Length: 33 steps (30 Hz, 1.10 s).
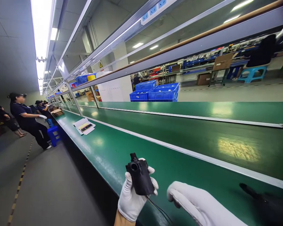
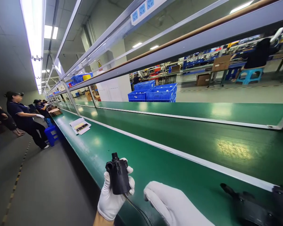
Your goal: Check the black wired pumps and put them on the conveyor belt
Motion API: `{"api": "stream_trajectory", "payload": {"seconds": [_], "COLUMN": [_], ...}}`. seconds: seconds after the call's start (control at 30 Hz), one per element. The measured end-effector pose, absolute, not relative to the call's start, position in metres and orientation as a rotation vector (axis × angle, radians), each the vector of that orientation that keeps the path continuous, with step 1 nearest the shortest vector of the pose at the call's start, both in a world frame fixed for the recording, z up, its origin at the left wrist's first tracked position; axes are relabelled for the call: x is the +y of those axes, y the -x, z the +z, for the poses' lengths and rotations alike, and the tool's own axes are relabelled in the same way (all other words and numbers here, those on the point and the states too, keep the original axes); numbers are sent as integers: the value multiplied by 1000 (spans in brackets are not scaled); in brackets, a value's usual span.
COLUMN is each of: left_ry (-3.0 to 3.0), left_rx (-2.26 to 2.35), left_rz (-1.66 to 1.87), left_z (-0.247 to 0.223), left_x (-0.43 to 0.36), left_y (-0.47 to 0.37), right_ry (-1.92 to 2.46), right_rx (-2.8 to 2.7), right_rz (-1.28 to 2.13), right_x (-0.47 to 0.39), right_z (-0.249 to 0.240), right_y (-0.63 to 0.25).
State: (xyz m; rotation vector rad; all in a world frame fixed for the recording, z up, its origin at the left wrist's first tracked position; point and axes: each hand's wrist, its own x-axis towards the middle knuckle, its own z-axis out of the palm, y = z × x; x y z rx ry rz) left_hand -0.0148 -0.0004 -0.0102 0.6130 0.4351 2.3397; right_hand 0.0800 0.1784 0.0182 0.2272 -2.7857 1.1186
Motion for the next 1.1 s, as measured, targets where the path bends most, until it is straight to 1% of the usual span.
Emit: {"api": "stream_trajectory", "payload": {"seconds": [0.2,0.37,0.5,0.63,0.73,0.87,0.97,1.1], "left_ry": [-718,-804,-957,-1042,-917,-716,-635,-533], "left_rx": [701,1211,1457,1557,1404,813,491,309], "left_rz": [2322,2335,2358,2357,2372,2367,2316,2292], "left_z": [-22,-25,-26,-27,-25,-21,-17,-12], "left_x": [4,12,11,6,5,6,7,10], "left_y": [13,9,0,-2,1,4,2,-1], "right_ry": [-384,-389,-421,-454,-493,-478,-405,-384], "right_rx": [-2693,-2679,-2624,-2594,-2586,-2484,-2447,-2459], "right_rz": [1063,1063,1194,1259,1234,1394,1495,1543], "right_x": [189,192,188,188,187,186,190,198], "right_z": [24,14,9,3,5,20,25,16], "right_y": [-85,-81,-78,-78,-80,-87,-90,-88]}}
